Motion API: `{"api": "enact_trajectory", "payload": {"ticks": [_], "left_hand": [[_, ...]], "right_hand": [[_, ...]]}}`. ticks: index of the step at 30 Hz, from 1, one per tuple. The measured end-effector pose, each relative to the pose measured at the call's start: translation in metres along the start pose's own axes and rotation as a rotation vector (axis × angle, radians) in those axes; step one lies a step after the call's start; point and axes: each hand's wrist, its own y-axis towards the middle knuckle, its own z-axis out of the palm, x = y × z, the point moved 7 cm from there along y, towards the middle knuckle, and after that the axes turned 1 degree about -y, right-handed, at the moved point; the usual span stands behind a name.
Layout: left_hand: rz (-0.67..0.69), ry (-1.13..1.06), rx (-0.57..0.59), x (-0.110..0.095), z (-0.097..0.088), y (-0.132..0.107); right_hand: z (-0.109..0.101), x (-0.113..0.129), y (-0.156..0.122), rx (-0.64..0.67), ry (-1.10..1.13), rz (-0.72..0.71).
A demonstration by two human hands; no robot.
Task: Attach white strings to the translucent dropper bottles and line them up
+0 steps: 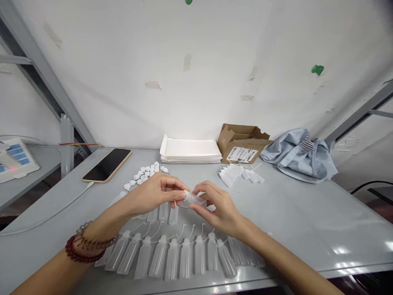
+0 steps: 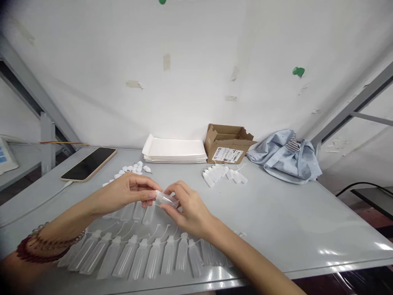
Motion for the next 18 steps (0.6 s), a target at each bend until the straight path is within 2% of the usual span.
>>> {"api": "enact_trajectory", "payload": {"ticks": [5, 8, 12, 15, 18], "left_hand": [[0.144, 0.095, -0.084, -0.005, -0.002, 0.000], [0.258, 0.129, -0.126, -0.009, -0.002, 0.000], [0.235, 0.033, -0.095, -0.009, 0.000, -0.001], [0.110, -0.024, -0.098, -0.004, -0.001, -0.002], [-0.014, 0.048, -0.129, 0.002, -0.001, -0.002]], "right_hand": [[0.012, -0.020, 0.001, 0.072, 0.534, 0.402], [0.020, -0.024, 0.001, 0.129, 0.766, 0.508], [0.017, -0.021, 0.002, 0.111, 0.773, 0.447], [0.013, -0.017, 0.002, 0.079, 0.634, 0.351], [0.011, -0.013, 0.000, 0.063, 0.464, 0.266]]}}
